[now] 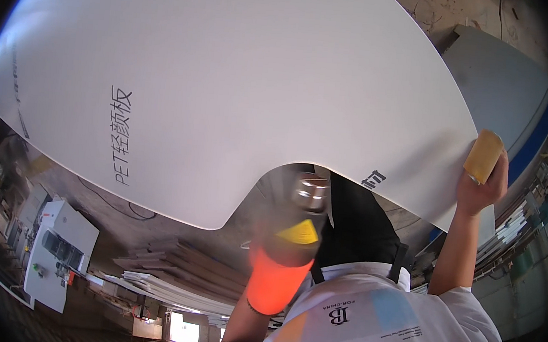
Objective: The person handles a board, heats its inner curved edge with a heat gun, presses the edge using a small roller, and places the tools onto the workbench.
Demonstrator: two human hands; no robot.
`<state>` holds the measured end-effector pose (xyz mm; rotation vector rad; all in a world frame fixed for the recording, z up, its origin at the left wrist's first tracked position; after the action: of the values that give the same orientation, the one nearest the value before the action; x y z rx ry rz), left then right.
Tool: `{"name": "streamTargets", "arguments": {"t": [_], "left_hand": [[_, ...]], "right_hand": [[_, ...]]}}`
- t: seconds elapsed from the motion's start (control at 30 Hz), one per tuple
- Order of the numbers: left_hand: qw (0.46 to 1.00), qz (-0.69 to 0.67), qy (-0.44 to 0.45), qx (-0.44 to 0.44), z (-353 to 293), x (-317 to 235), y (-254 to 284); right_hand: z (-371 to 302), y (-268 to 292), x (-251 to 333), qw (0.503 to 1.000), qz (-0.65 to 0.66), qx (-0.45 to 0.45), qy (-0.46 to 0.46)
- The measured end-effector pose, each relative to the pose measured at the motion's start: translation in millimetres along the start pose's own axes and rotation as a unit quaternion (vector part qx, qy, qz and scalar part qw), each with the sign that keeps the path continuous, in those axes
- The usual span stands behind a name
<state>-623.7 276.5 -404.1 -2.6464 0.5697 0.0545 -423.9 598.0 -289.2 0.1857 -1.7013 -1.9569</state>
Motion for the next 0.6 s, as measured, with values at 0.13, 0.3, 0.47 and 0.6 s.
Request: {"name": "streamTargets", "arguments": {"t": [0.13, 0.3, 0.47, 0.6], "left_hand": [[0.999, 0.02, -0.031, -0.005, -0.3, -2.8, 2.3], [0.995, 0.099, -0.021, -0.017, -18.4, 7.7, 14.0], [0.981, 0.189, -0.02, -0.028, -32.2, 20.3, 30.0], [0.972, 0.227, -0.037, -0.037, -33.8, 24.6, 41.9]], "right_hand": [[1.1, -0.4, 6.6, 1.0, -0.005, -0.006, 0.008], [0.2, 0.0, 8.7, 1.0, 0.013, -0.005, 0.009], [0.0, -1.8, 6.9, 1.0, -0.009, -0.003, 0.007], [-2.2, -1.8, 4.3, 1.0, -0.015, -0.009, -0.019]]}}
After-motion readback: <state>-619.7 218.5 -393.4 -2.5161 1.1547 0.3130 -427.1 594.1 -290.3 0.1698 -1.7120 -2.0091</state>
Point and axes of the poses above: each hand's wrist, its own z-axis towards the middle knuckle, its own y-axis out of the back of the hand, x = y × z, the point moved 7 cm from there along z, towards the middle knuckle, and after that the axes turned 4 degrees about x, right-handed, at the moved point
